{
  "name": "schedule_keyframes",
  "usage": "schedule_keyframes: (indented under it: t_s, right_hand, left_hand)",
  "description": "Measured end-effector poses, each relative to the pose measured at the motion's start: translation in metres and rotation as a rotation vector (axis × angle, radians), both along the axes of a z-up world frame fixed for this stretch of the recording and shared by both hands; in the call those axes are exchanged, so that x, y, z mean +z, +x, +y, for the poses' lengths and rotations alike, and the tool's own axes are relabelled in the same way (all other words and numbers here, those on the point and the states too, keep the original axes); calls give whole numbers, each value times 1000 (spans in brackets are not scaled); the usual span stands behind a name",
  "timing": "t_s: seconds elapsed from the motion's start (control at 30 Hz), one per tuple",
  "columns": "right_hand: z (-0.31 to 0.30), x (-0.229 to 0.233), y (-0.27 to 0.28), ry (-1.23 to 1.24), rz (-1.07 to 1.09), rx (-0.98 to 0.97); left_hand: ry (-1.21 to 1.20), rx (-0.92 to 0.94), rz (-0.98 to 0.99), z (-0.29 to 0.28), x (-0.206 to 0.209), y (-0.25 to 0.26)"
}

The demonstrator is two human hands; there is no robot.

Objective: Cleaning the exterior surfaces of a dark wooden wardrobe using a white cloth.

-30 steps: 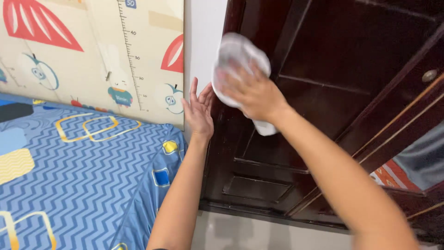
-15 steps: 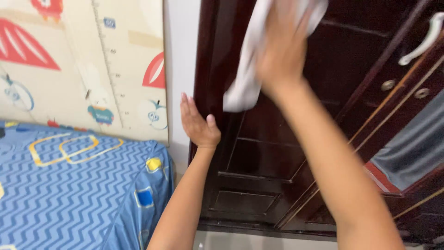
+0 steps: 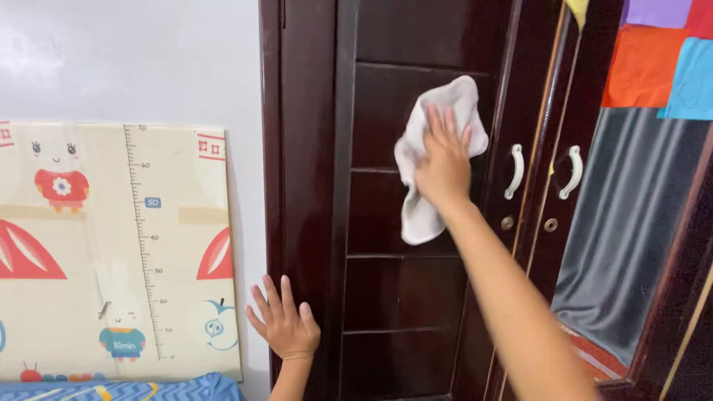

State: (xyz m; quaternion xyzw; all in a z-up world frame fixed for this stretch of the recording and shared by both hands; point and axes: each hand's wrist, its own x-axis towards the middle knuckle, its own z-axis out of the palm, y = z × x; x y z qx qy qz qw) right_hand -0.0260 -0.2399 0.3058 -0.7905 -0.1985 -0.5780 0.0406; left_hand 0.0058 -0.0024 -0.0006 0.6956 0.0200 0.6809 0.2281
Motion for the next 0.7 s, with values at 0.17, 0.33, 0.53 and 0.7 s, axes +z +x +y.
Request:
schedule_keyframes:
  t_s: [0.17,0.33,0.53,0.7]
  right_hand:
    - [80,-59,20,185,-143,34]
    - [58,-203,-2,-359,-100,232]
    - [-42,-142,35,-384,-55,198]
    - [-20,-58,34,171,-172,-72]
  left_hand:
    - [-14,-19,-12,-1,4,0]
    - [-13,-48,9,2,5,-1]
    - [7,-8,86,3,4,3]
    - [90,103,205,8,4,15]
